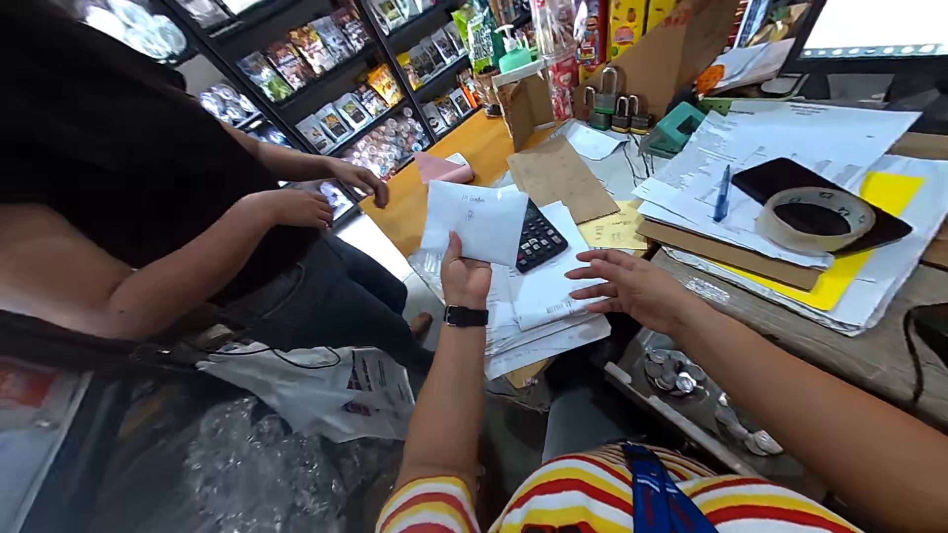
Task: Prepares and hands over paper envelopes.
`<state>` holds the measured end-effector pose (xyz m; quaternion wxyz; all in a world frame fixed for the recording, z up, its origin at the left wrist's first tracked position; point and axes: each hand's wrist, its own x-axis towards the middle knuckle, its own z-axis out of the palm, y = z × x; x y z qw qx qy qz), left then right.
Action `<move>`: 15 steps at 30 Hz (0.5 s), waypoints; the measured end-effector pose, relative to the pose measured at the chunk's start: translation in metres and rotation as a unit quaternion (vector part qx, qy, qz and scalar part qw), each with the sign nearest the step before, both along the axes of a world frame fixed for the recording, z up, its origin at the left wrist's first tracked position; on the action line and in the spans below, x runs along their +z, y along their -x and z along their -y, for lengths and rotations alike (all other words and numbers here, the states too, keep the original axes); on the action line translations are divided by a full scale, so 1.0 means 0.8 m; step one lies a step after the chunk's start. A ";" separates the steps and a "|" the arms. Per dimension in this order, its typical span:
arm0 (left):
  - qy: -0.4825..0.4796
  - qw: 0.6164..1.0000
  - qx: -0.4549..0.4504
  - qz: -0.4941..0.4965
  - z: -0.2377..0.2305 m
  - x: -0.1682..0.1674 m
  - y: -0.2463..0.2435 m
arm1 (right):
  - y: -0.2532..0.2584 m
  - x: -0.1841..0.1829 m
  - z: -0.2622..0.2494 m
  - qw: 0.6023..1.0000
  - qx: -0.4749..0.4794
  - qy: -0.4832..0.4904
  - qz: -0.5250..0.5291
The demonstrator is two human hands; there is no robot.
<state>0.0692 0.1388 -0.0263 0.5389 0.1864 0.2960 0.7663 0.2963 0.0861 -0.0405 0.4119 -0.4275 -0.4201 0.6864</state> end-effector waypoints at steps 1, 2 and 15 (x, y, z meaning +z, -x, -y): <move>0.002 1.000 0.007 0.015 -0.003 0.002 -0.001 | -0.002 0.001 0.001 1.000 -0.002 0.001 -0.006; 0.007 1.000 0.015 0.027 -0.004 0.005 -0.004 | -0.002 0.003 0.003 1.000 -0.002 0.000 -0.012; 0.027 0.999 0.025 0.006 -0.015 0.020 0.011 | -0.006 0.003 0.017 0.999 0.002 -0.030 -0.042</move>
